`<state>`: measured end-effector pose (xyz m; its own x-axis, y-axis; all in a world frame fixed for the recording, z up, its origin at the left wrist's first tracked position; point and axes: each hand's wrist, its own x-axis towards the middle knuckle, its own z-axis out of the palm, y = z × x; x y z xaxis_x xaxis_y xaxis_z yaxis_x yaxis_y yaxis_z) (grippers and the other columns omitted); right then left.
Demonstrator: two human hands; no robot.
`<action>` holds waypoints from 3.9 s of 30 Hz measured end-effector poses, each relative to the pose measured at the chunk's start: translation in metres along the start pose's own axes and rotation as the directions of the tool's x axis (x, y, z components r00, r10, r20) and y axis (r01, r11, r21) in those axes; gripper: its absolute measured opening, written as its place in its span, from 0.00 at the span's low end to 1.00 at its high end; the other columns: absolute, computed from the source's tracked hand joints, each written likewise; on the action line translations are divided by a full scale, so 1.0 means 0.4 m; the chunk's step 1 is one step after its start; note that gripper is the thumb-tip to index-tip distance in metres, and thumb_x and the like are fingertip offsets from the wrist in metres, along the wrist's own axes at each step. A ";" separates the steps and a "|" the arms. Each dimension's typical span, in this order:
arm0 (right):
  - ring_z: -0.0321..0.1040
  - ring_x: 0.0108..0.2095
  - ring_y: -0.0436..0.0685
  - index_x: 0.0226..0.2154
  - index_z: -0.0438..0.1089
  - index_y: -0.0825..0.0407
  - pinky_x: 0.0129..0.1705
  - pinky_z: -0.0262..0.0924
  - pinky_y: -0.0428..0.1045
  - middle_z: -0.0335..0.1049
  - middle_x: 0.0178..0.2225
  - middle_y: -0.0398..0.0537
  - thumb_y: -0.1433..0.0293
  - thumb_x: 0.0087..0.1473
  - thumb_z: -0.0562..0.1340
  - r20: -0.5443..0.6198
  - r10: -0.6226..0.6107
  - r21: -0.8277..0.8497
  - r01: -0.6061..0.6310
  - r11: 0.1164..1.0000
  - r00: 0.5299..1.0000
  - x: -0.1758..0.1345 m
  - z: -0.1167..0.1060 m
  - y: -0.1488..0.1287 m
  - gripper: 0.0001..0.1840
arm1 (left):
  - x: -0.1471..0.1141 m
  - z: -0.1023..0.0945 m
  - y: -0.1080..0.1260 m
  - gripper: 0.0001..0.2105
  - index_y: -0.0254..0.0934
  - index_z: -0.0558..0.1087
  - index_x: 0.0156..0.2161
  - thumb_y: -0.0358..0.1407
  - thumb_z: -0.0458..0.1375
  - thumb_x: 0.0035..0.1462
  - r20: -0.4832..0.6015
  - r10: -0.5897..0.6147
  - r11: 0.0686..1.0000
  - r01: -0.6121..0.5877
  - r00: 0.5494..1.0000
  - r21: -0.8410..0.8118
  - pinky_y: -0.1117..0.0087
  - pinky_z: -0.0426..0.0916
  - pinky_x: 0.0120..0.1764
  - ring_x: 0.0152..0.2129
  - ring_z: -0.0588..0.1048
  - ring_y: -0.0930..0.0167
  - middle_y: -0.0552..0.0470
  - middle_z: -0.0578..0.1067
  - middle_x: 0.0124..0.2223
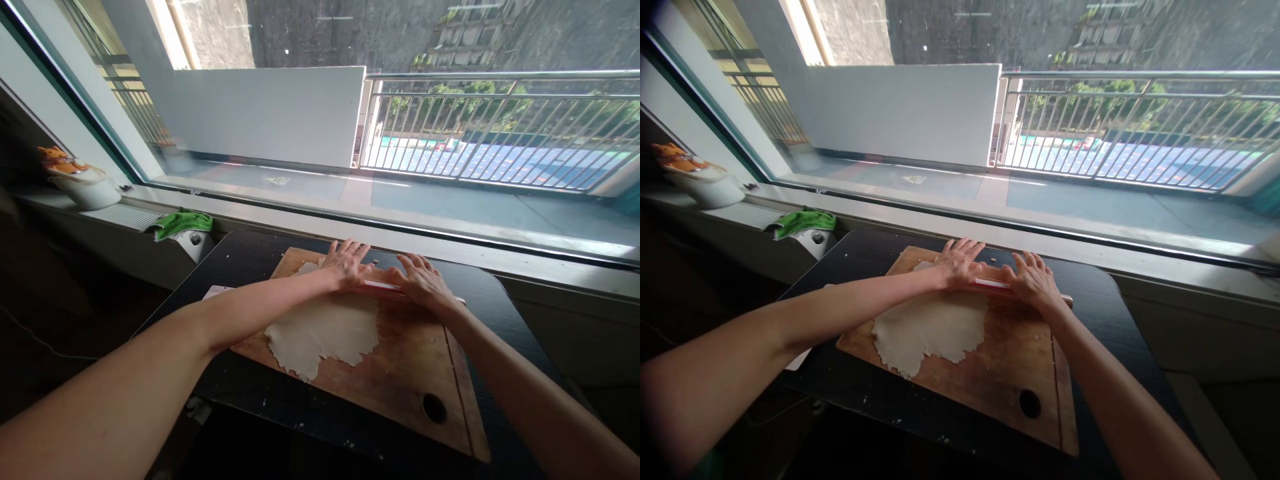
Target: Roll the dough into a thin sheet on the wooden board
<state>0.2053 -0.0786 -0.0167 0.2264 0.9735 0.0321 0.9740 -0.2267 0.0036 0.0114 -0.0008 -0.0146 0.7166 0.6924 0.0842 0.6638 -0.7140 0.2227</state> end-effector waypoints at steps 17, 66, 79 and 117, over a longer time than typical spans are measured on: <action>0.55 0.63 0.66 0.58 0.67 0.46 0.58 0.57 0.63 0.64 0.61 0.54 0.56 0.63 0.47 0.015 -0.034 0.066 0.033 0.997 0.999 -0.020 0.001 0.000 0.27 | -0.022 0.006 0.009 0.28 0.39 0.59 0.67 0.49 0.41 0.68 0.081 0.089 0.995 -0.092 0.993 0.038 0.43 0.52 0.63 0.66 0.55 0.56 0.43 0.59 0.69; 0.55 0.64 0.63 0.56 0.67 0.46 0.62 0.52 0.61 0.63 0.62 0.54 0.59 0.66 0.47 -0.154 -0.331 0.025 0.339 0.940 0.931 -0.154 0.030 -0.175 0.24 | -0.265 -0.030 -0.156 0.27 0.41 0.61 0.66 0.49 0.43 0.68 0.000 0.014 0.998 -0.014 1.000 0.065 0.45 0.45 0.66 0.67 0.55 0.58 0.46 0.60 0.69; 0.55 0.62 0.64 0.57 0.66 0.49 0.60 0.53 0.60 0.64 0.60 0.56 0.57 0.66 0.47 -0.240 -0.227 0.031 0.241 0.970 0.944 -0.086 0.039 -0.171 0.26 | -0.202 -0.034 -0.170 0.28 0.41 0.60 0.66 0.52 0.40 0.67 0.037 -0.118 0.992 0.116 0.992 0.043 0.44 0.49 0.64 0.66 0.56 0.58 0.45 0.60 0.69; 0.61 0.57 0.64 0.51 0.74 0.51 0.55 0.58 0.55 0.71 0.54 0.55 0.57 0.65 0.47 0.036 0.075 0.199 -0.081 0.977 0.997 0.034 -0.029 -0.200 0.27 | -0.080 -0.044 -0.228 0.19 0.39 0.72 0.54 0.39 0.44 0.65 -0.027 -0.225 0.972 0.226 0.974 0.067 0.53 0.58 0.60 0.60 0.63 0.61 0.45 0.72 0.60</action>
<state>0.1303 -0.0477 -0.0049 0.2994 0.9541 -0.0040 0.9351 -0.2943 -0.1977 -0.0757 0.0440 -0.0206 0.5430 0.8377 0.0586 0.8213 -0.5444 0.1706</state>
